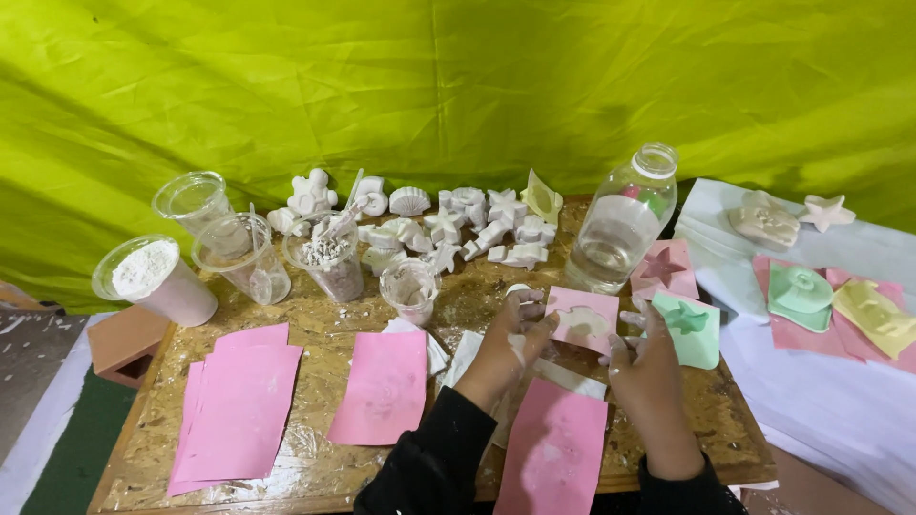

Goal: Mixing plaster and pouring it into silicone molds to create small figures

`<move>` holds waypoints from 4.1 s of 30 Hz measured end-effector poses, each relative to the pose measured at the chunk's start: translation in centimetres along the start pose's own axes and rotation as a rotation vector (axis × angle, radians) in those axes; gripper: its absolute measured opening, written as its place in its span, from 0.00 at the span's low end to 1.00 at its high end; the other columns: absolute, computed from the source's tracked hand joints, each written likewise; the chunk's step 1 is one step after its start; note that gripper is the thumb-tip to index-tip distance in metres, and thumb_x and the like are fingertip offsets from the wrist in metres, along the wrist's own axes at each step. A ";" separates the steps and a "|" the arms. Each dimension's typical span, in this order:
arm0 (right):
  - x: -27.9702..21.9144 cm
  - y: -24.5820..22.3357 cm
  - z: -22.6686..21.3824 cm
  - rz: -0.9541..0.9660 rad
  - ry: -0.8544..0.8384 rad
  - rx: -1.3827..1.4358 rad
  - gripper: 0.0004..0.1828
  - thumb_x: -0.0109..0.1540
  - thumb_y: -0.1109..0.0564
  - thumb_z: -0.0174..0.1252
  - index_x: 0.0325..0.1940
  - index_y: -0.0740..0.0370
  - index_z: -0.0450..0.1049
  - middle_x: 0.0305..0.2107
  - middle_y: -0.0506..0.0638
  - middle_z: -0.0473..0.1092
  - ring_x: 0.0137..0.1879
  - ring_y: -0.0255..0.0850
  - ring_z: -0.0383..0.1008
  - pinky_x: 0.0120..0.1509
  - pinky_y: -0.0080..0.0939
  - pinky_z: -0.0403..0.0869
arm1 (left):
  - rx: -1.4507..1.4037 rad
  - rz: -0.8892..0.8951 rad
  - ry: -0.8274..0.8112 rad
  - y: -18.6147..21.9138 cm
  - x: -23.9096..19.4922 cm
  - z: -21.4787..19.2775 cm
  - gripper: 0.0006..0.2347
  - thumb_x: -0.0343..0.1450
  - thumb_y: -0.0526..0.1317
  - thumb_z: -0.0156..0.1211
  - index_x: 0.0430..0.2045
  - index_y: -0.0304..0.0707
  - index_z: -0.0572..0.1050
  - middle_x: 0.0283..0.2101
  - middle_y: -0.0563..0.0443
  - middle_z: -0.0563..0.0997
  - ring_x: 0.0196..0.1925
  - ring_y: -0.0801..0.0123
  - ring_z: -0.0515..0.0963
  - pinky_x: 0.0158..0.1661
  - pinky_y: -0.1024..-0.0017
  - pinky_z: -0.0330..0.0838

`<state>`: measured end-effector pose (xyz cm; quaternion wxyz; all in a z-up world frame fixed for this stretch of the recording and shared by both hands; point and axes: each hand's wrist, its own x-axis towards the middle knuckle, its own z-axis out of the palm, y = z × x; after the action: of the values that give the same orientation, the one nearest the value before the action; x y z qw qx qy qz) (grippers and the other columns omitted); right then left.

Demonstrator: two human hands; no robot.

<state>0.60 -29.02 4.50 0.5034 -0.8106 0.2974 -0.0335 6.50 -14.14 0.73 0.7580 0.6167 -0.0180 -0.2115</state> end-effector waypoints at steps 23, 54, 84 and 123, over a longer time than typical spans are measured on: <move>0.3 15.3 5.8 -0.592 -0.600 -1.120 0.78 0.47 0.07 0.71 0.81 0.23 0.25 0.80 0.28 0.27 0.84 0.39 0.29 0.81 0.55 0.44 | 0.508 0.917 0.972 7.8 -13.6 -20.9 0.13 0.74 0.39 0.63 0.46 0.39 0.64 0.41 0.50 0.71 0.42 0.70 0.71 0.45 0.74 0.67; -1.4 -25.4 25.2 -1.515 -0.331 -0.510 0.15 0.64 0.54 0.55 0.50 0.63 0.79 0.37 0.57 0.74 0.47 0.57 0.76 0.55 0.59 0.69 | 0.451 0.462 1.112 7.5 -6.9 -37.2 0.42 0.65 0.46 0.76 0.71 0.42 0.51 0.71 0.31 0.60 0.74 0.36 0.57 0.68 0.40 0.56; 2.0 -23.2 22.4 -1.136 -0.562 0.699 0.06 0.73 0.56 0.45 0.50 0.59 0.58 0.35 0.55 0.75 0.34 0.33 0.75 0.37 0.28 0.73 | 0.536 1.050 1.250 7.0 -7.3 -37.0 0.35 0.61 0.39 0.84 0.58 0.29 0.65 0.53 0.28 0.73 0.60 0.38 0.75 0.63 0.47 0.65; -5.3 -16.7 10.4 -0.857 -0.331 0.177 0.35 0.60 0.57 0.61 0.68 0.62 0.56 0.54 0.63 0.76 0.53 0.43 0.81 0.56 0.39 0.82 | 0.354 0.918 0.183 7.6 -6.0 -18.4 0.33 0.57 0.50 0.77 0.53 0.36 0.69 0.54 0.44 0.77 0.59 0.59 0.78 0.63 0.65 0.70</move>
<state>7.39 -12.69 14.64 0.5521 -0.8087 -0.1524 -0.1336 8.59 6.07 4.89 0.6552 0.6802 -0.2568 0.2052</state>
